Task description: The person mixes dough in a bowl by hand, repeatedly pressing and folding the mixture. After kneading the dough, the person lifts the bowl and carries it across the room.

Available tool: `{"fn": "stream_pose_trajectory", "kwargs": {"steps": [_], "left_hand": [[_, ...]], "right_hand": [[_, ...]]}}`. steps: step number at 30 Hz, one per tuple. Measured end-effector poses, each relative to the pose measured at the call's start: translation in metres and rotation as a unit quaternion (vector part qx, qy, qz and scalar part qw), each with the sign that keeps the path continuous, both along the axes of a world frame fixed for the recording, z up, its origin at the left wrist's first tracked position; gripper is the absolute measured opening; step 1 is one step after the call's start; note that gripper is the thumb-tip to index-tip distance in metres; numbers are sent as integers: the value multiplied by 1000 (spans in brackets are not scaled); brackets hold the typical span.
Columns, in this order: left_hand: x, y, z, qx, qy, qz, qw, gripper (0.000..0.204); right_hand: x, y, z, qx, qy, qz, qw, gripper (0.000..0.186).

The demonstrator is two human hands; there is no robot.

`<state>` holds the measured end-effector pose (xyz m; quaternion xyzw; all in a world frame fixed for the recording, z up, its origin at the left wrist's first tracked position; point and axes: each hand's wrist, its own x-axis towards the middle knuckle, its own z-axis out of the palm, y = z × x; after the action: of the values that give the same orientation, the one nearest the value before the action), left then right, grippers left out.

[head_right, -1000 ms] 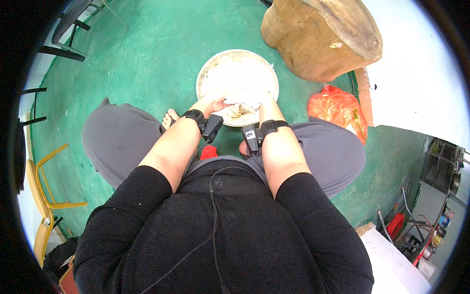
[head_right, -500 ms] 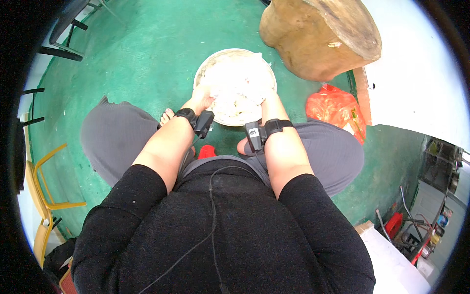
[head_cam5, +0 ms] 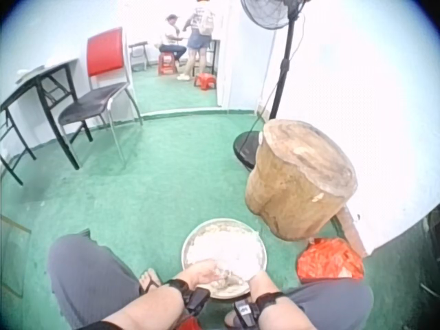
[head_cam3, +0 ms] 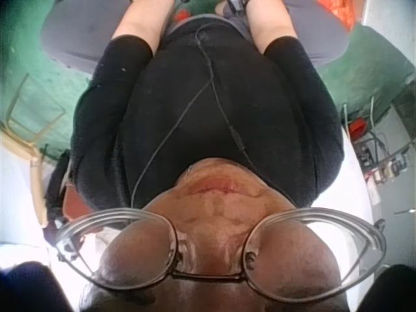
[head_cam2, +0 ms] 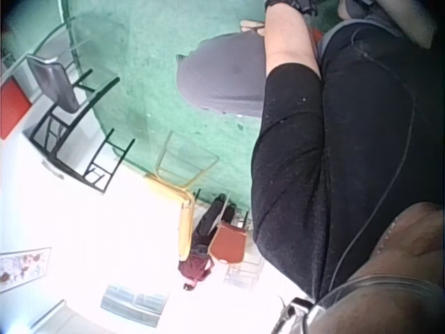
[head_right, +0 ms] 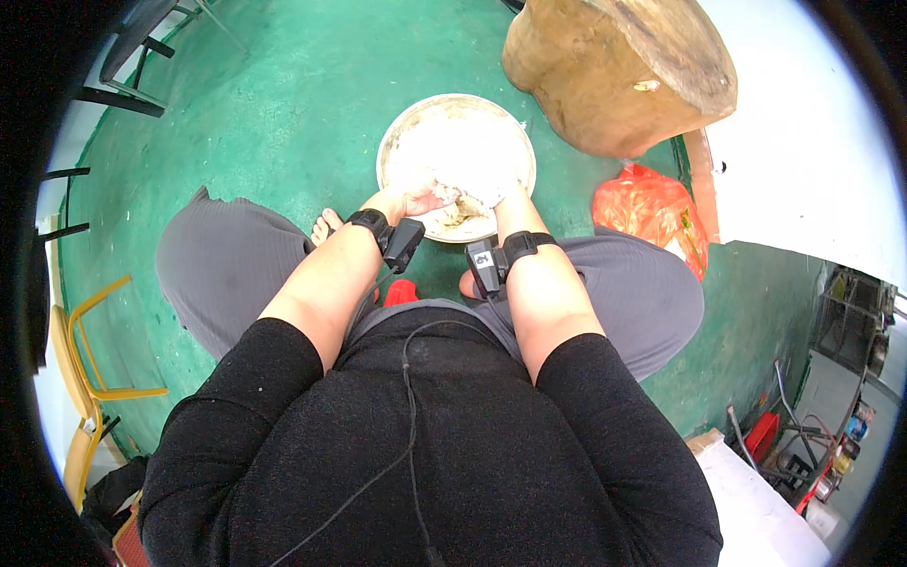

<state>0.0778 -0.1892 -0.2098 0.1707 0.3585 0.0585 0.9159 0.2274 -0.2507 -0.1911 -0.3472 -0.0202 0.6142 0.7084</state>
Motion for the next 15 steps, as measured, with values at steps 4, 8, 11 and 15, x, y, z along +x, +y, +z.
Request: {"fn": "stream_pose_trajectory", "kwargs": {"steps": [4,8,11,15], "left_hand": [[-6,11,-19,86,21,-87,992,21],[-6,17,-32,61,8,-97,993,22],[7,3,-14,122,103,-66,985,21],[3,2,-9,107,135,8,985,26]], "right_hand": [[-9,1,-7,-5,-7,14,1000,92],[-14,7,-9,-8,-24,23,999,93],[-3,-1,-20,-19,-43,15,999,93],[3,0,-22,-22,-65,14,998,93]]}}
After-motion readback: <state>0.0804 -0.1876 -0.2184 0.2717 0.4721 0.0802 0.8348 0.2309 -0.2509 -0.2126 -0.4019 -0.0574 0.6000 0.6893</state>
